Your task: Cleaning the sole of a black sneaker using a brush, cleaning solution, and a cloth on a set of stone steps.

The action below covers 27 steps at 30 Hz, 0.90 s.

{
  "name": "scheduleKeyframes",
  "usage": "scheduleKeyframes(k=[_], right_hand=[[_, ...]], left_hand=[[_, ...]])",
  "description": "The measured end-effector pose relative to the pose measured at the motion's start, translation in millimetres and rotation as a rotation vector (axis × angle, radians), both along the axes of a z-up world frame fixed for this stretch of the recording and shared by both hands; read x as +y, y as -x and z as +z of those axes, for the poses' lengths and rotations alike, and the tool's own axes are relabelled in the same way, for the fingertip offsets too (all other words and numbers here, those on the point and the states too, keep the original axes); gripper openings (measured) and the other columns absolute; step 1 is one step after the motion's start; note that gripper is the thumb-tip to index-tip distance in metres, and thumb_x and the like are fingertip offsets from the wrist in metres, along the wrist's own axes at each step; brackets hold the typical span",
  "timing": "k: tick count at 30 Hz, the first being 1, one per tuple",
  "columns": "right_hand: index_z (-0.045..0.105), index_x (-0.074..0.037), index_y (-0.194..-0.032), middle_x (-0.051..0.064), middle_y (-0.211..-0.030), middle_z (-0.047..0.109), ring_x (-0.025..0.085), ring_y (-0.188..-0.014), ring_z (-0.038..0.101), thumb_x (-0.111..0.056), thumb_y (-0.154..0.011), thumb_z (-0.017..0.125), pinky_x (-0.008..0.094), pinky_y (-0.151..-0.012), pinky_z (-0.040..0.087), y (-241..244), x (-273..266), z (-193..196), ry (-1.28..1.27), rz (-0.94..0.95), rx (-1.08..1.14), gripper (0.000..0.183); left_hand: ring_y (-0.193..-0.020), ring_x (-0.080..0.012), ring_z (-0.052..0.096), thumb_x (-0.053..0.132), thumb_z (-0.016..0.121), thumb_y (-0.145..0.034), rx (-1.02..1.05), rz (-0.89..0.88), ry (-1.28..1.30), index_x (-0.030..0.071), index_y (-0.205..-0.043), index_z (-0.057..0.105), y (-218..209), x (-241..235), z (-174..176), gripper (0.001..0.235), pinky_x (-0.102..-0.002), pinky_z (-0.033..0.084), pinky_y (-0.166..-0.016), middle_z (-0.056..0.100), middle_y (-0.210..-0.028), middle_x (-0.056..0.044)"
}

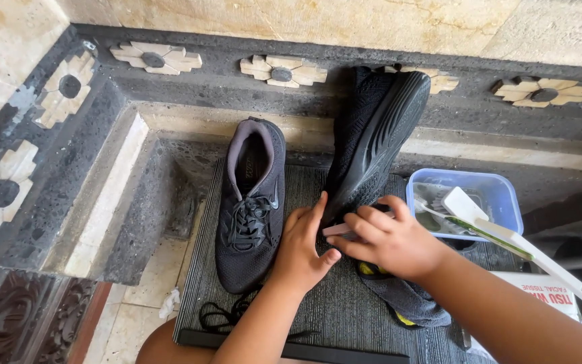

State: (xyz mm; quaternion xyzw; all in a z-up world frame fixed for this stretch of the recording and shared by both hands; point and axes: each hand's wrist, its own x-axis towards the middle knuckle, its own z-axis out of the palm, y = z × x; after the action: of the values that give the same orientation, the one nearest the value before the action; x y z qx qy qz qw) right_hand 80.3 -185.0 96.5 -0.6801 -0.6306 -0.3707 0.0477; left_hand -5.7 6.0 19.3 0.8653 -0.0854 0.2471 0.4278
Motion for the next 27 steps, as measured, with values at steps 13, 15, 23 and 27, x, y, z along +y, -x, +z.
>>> scheduleKeyframes(k=[13, 15, 23, 27], right_hand=[[0.067, -0.03, -0.108, 0.005, -0.108, 0.065, 0.024, -0.103, 0.06, -0.02, -0.095, 0.067, 0.05, -0.094, 0.043, -22, -28, 14, 0.15, 0.054, -0.044, 0.017], [0.067, -0.031, -0.115, 0.006, -0.109, 0.066, 0.025, -0.105, 0.061, -0.016, -0.092, 0.067, 0.051, -0.096, 0.044, -27, -39, 42, 0.171, 0.025, -0.08, 0.028], [0.05, -0.033, -0.144, 0.009, -0.117, 0.067, 0.035, -0.101, 0.071, -0.041, -0.086, 0.068, 0.049, -0.086, 0.056, -18, -69, 71, 0.286, -0.532, 0.392, 0.061], [0.04, -0.039, -0.151, 0.007, -0.116, 0.073, 0.031, -0.113, 0.071, -0.054, -0.082, 0.068, 0.049, -0.099, 0.054, -33, -64, 26, 0.047, -0.946, 1.275, 0.077]], left_hand=[[-0.119, -0.0386, 0.06, 0.02, 0.039, -0.106, 0.139, 0.111, 0.035, 0.005, -0.158, 0.035, -1, -8, 14, 0.054, -0.05, 0.054, -0.095, 0.069, -0.117, -0.026], [-0.115, -0.0407, 0.06, 0.016, 0.038, -0.106, 0.169, 0.163, 0.118, 0.003, -0.153, 0.041, 0, -11, 20, 0.049, -0.052, 0.054, -0.096, 0.064, -0.12, -0.028], [-0.12, -0.0372, 0.061, 0.022, 0.035, -0.106, 0.235, 0.199, 0.14, 0.002, -0.148, 0.046, 5, -20, -6, 0.048, -0.049, 0.05, -0.102, 0.065, -0.126, -0.023], [-0.119, -0.0354, 0.061, 0.018, 0.035, -0.105, 0.319, 0.176, 0.152, -0.001, -0.146, 0.05, 4, -30, -1, 0.047, -0.047, 0.051, -0.101, 0.065, -0.123, -0.022]])
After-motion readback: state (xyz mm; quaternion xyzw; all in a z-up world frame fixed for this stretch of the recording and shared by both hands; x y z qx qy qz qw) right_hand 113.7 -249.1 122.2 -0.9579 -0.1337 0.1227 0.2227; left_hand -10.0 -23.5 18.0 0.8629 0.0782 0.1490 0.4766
